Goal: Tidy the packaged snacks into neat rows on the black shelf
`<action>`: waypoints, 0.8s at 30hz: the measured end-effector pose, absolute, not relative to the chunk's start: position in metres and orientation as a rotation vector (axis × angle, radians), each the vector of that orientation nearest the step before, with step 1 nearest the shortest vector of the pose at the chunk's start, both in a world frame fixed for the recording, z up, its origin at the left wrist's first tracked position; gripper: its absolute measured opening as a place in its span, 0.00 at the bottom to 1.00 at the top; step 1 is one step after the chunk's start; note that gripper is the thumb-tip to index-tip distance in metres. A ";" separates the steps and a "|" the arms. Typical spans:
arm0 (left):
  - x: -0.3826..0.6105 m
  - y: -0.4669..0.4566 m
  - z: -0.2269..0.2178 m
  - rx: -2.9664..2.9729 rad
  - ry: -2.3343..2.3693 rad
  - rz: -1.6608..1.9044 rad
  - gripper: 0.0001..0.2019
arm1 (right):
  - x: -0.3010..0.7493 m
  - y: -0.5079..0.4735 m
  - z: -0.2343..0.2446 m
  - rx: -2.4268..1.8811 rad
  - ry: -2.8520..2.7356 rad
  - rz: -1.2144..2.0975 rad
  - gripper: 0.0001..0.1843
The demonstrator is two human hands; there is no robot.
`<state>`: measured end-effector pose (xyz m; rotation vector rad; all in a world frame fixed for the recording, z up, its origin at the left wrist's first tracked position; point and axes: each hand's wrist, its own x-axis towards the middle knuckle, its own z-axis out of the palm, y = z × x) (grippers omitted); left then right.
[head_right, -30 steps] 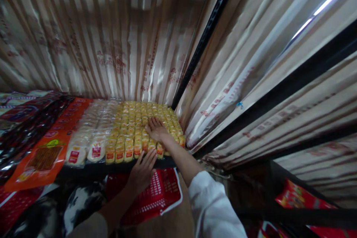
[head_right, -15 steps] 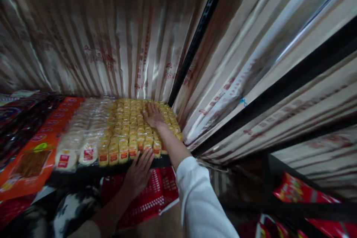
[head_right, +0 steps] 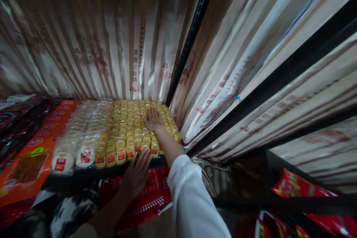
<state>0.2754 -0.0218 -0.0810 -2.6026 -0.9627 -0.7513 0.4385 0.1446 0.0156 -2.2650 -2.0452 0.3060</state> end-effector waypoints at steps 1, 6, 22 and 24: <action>0.276 -0.022 -0.082 -2.608 -0.966 -0.749 0.23 | 0.437 0.144 0.014 -2.273 -2.048 0.310 0.38; 0.275 -0.022 -0.085 -2.631 -0.967 -0.727 0.24 | 0.437 0.136 0.028 -2.161 -2.017 0.319 0.36; 0.276 -0.024 -0.083 -2.736 -1.028 -0.644 0.25 | 0.413 -0.079 -0.073 -1.770 -1.727 -0.227 0.26; 0.276 -0.025 -0.083 -2.725 -1.002 -0.661 0.24 | 0.410 -0.071 -0.073 -1.787 -1.751 -0.173 0.26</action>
